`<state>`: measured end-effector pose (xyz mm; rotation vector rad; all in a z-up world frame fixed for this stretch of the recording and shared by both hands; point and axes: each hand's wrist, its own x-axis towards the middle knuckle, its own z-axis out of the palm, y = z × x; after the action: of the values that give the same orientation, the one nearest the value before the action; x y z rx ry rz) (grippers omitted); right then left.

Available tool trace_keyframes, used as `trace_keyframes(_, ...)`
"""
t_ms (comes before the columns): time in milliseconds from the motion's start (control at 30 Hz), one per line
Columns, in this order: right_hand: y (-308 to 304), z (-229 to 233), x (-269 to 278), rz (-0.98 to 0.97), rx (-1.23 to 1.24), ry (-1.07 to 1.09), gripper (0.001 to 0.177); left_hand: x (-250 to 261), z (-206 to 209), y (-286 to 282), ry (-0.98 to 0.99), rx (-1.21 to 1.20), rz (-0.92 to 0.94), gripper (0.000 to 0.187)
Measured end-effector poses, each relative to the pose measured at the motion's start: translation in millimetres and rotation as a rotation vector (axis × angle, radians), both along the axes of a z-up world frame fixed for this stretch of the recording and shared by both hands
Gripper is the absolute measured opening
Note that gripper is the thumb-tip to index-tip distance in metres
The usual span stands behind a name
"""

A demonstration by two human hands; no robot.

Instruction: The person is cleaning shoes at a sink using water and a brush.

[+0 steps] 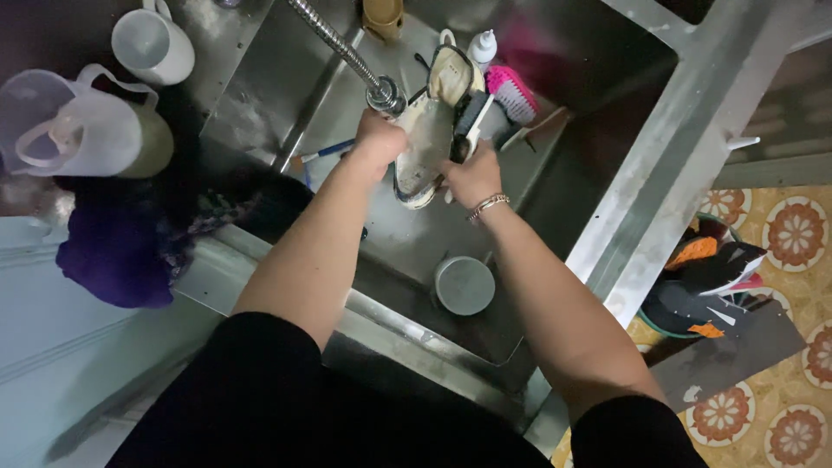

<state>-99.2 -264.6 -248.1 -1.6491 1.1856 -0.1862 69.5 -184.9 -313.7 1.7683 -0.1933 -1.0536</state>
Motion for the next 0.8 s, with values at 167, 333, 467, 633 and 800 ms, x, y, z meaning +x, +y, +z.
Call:
trace_keyframes(167, -6.8, -23.5, -3.4, 0.024, -0.181, 0.024, 0.047, 0.3, -4.7, -3.4, 0.238, 0.079, 0.035, 0.042)
trace_keyframes(333, -0.6, 13.0, 4.7, -0.040, 0.004, -0.032, 0.047, -19.8, 44.7, -1.3, 0.130, -0.292, 0.115, 0.042)
trace_keyframes(467, 5.0, 18.9, 7.0, 0.006, 0.039, 0.029, 0.038, -14.1, -43.2, -2.5, -0.277, -0.026, 0.149, 0.033)
trace_keyframes(633, -1.6, 7.2, 4.4, 0.106, -0.042, -0.099, 0.030, -7.2, -39.4, -0.3, -0.256, -0.106, 0.056, 0.037)
trace_keyframes(800, -8.1, -12.2, -0.8, 0.105, -0.088, 0.097, 0.035, -5.8, -15.6, 1.7, -0.072, -0.025, -0.085, 0.038)
